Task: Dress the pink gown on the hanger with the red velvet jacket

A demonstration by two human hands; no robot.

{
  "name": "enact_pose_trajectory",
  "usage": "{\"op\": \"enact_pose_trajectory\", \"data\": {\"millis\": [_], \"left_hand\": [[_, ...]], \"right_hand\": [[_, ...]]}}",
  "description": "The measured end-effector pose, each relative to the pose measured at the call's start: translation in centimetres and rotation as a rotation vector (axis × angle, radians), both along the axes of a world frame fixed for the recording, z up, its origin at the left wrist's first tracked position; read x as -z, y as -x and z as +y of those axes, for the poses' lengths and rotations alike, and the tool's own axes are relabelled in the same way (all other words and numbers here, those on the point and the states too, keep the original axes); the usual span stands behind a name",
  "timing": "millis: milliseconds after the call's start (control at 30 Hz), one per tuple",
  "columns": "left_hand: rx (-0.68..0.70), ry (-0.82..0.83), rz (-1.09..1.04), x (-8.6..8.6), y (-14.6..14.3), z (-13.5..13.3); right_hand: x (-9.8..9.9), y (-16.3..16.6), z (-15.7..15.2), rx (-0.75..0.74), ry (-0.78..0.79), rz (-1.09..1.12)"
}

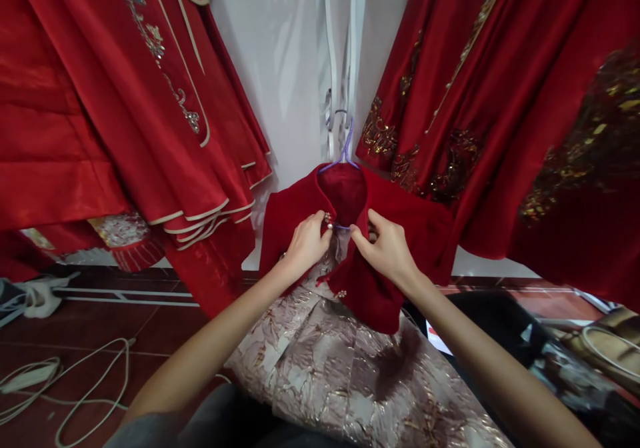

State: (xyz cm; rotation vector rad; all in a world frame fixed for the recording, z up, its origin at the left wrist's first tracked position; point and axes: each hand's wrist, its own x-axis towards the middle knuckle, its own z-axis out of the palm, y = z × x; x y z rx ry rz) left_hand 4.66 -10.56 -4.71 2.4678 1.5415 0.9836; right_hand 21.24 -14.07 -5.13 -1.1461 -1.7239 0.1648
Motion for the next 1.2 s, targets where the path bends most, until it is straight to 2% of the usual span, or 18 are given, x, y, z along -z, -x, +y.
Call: {"op": "enact_pose_trajectory", "data": {"millis": [133,300,467,667,967,1200], "left_hand": [[0.092,0.03,-0.088,0.3,-0.5,-0.3],[0.031,-0.034,-0.304,1.6,-0.6,0.7],[0.076,-0.101,-0.382,2.3,-0.5,0.3],[0.119,-0.032,-0.398,2.5,-0.1,-0.5],[0.158,0.034,-0.508,3.3,0.4,0.5],[0.304,0.134,-0.607,2.8,0.4,1.4]], "right_hand": [[0.7,0.4,0.7,-0.136,0.039,0.074],[2.3,-0.1,1.9,-0.264,0.062,0.166],[3.0,-0.8,2.2,-0.285,0.026,0.172],[3.1,-1.1,2.6,-0.342,0.072,0.225],[2.8,-0.8,2.9,-0.325,0.092,0.27],[2.9,-0.8,3.6,-0.374,0.124,0.33]]}}
